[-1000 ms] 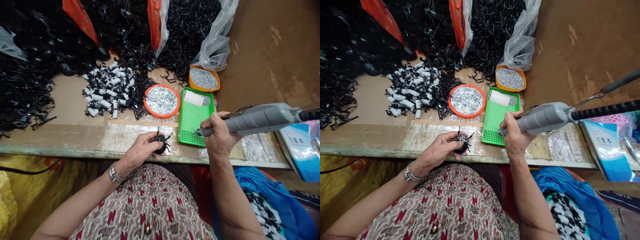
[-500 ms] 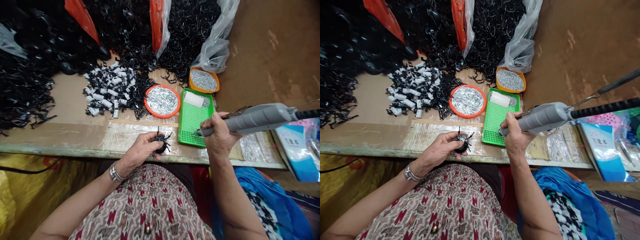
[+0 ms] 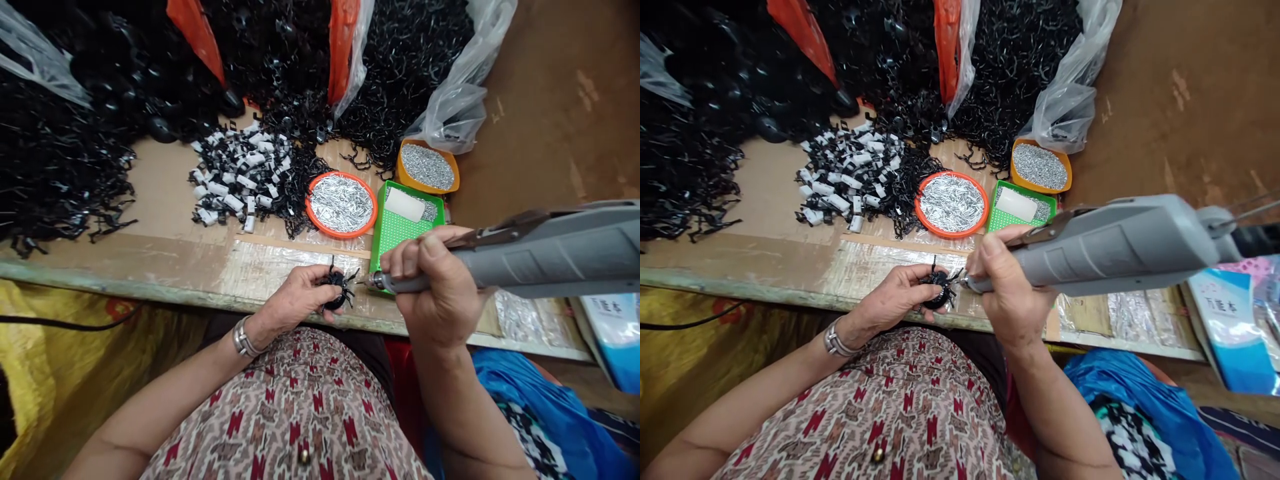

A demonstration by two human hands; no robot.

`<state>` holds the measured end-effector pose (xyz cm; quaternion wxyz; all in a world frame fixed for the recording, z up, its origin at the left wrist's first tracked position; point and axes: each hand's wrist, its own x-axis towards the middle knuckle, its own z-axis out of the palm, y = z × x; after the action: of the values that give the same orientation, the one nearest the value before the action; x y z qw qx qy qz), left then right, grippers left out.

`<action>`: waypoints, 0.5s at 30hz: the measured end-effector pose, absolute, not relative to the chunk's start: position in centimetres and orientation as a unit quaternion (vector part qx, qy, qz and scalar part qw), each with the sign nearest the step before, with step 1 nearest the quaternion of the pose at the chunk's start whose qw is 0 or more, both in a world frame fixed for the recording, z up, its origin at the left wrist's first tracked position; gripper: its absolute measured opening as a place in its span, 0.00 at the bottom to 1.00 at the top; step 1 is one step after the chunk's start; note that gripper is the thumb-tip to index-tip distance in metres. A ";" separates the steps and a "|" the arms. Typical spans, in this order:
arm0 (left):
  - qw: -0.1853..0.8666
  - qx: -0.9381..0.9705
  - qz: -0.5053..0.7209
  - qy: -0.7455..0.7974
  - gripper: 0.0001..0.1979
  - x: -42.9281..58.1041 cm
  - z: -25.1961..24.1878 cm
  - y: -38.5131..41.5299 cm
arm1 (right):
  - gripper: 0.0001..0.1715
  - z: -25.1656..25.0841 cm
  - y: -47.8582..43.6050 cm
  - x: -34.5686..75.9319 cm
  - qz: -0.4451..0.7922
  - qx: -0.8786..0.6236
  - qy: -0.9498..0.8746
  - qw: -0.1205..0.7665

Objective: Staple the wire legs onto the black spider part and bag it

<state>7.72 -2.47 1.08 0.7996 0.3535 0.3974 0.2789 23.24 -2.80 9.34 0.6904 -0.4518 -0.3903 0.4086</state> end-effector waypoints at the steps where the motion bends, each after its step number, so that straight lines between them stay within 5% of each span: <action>1: 0.800 0.357 0.277 0.394 0.19 7.7 1.1 -2.4 | 0.10 9.3 -2.9 22.7 0.418 -0.445 -0.401 0.683; 15: 0.807 0.372 0.269 0.371 0.15 7.5 0.9 -2.2 | 0.10 7.8 -2.1 20.8 0.411 -0.455 -0.447 0.651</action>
<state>7.48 -2.22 0.90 0.8075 0.3716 0.3708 0.2690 20.84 -2.13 7.77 0.6512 -0.4553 -0.4469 0.4110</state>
